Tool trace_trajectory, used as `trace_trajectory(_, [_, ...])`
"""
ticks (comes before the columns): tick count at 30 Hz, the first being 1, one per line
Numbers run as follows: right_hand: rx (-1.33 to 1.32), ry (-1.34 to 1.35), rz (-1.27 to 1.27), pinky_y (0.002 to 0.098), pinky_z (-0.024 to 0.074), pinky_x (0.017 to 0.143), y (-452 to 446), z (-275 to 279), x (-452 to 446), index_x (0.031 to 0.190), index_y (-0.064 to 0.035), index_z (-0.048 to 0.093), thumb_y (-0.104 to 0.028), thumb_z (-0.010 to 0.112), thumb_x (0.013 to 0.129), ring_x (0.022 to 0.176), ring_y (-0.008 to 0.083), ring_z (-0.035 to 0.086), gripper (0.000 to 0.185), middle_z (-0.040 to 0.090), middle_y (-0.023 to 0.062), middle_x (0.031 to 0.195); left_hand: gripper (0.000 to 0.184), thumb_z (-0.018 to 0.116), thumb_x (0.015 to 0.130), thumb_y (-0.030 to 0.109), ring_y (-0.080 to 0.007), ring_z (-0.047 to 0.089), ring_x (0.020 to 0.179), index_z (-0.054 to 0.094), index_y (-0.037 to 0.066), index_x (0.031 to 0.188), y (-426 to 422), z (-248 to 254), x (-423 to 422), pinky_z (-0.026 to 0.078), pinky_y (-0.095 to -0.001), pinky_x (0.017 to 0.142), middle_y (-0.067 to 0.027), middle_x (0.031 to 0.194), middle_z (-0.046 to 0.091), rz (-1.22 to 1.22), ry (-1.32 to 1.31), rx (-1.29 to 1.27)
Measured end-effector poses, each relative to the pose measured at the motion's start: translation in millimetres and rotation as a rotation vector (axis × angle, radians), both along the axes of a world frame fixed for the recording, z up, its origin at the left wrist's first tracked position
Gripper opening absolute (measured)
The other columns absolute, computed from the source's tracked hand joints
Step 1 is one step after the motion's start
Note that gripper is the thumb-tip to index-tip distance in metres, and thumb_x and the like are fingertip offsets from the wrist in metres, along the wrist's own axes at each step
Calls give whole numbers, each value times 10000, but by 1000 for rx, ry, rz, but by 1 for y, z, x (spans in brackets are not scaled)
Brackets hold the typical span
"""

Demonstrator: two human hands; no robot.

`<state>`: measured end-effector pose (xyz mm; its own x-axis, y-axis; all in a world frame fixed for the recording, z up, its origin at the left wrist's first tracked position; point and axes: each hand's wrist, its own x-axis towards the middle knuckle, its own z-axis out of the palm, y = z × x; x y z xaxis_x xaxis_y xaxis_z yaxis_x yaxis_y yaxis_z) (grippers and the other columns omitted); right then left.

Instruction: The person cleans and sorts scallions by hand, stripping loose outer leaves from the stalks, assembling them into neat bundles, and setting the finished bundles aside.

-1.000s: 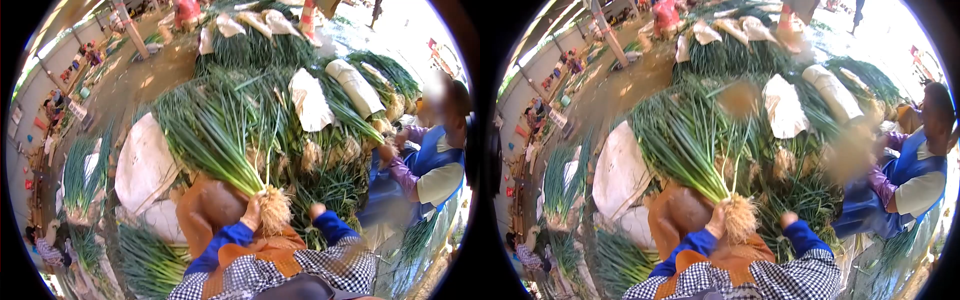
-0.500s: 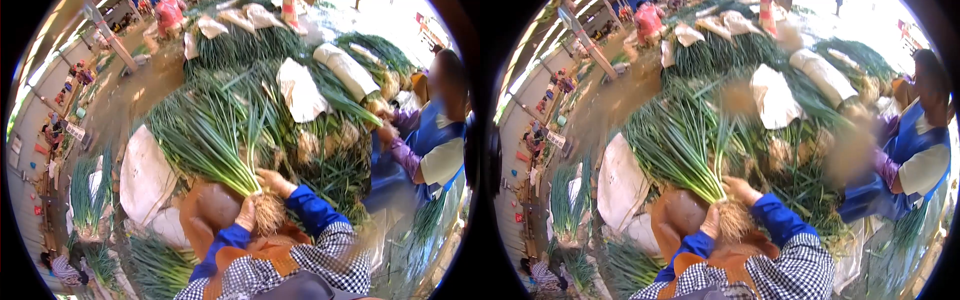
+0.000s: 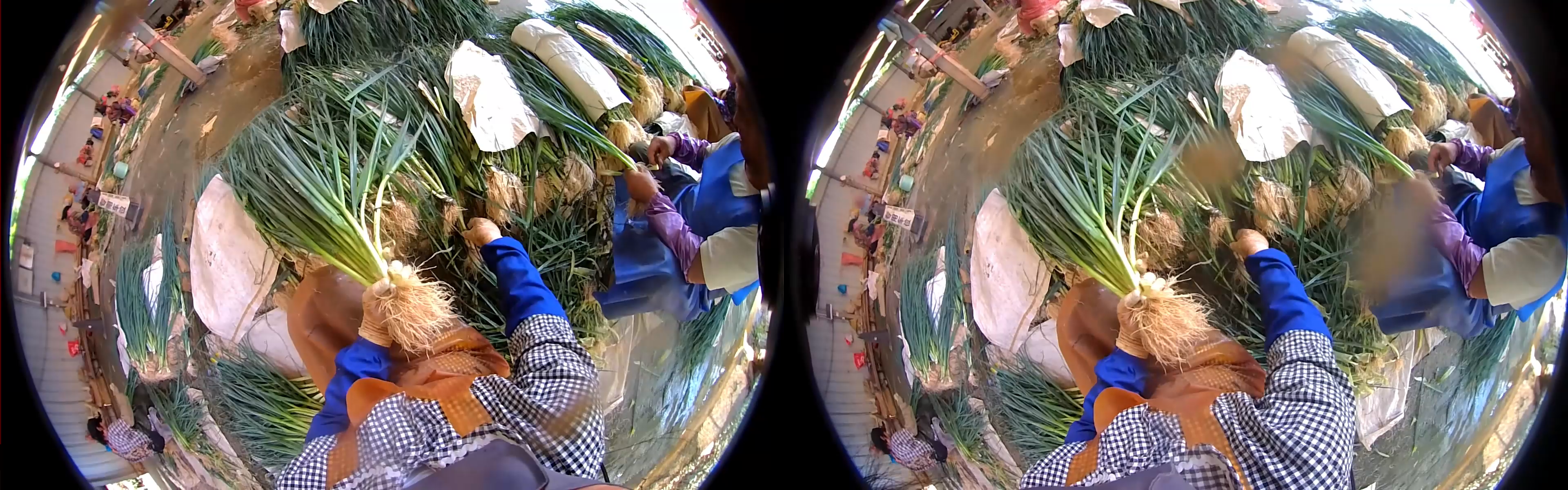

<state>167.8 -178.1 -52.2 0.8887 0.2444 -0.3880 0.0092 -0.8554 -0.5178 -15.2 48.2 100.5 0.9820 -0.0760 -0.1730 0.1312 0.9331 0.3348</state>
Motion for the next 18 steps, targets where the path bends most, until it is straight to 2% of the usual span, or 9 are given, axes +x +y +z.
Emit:
trace_trajectory(3, [362,-46,-36,356,466,746,-3,26,-8,951,-53,625,-302,646,727,830,278,608,336,637,153,855,397,545,743,36,-239,565,862,475,25,1134,9,-22,2,464,-382,849,-95,902,568,-3,203,71])
trace_trajectory(5, [675,142,-136,276,432,648,-8,73,-25,925,-20,605,-226,602,803,669,132,514,240,581,28,742,369,538,746,13,-221,594,852,495,-32,1110,11,-49,6,485,-363,857,-127,969,606,-59,196,154])
trace_trajectory(6, [810,215,-174,251,407,618,-11,89,-34,923,-29,603,-210,591,819,644,105,479,210,555,1,726,287,550,743,34,-256,575,966,526,-67,1010,-10,-7,9,444,-368,918,-182,1121,575,-25,250,162])
trace_trajectory(9, [1115,318,-229,205,357,586,-3,106,-55,911,-70,594,-183,567,845,625,60,422,134,504,-46,705,234,574,743,103,-227,532,1060,536,-83,880,-20,-51,4,432,-348,917,-206,1247,495,-191,183,252])
trace_trajectory(11, [1145,346,-242,200,366,608,10,92,-68,921,-67,599,-179,561,847,645,63,439,140,519,-45,720,171,579,769,111,-172,596,773,599,-11,887,-35,-74,-4,503,-295,717,-98,893,637,-304,338,253])
trace_trajectory(13, [1157,345,-261,237,411,656,30,81,-84,904,-38,600,-190,569,840,711,81,496,168,556,-28,756,265,575,755,76,-164,577,720,558,-4,1006,-60,-38,-4,499,-286,703,-61,769,596,-251,334,136])
trace_trajectory(15, [977,321,-169,249,420,664,26,87,-87,894,-30,595,-202,557,849,717,84,508,182,561,-21,770,283,583,753,85,-206,599,779,548,-9,1018,-60,-61,-1,499,-332,759,-98,844,626,-211,367,146])
trace_trajectory(16, [999,80,-38,231,406,626,24,81,-85,873,-47,601,-220,546,852,671,81,494,183,553,-13,768,296,578,752,87,-218,602,790,544,-9,1030,-58,-76,-5,500,-341,766,-105,859,628,-226,354,132])
trace_trajectory(18, [1167,375,-305,208,356,548,26,84,-78,955,-76,592,-304,501,887,583,68,424,255,498,-37,720,308,573,751,89,-230,605,802,539,-9,1041,-55,-76,-6,501,-349,773,-113,874,630,-243,333,119])
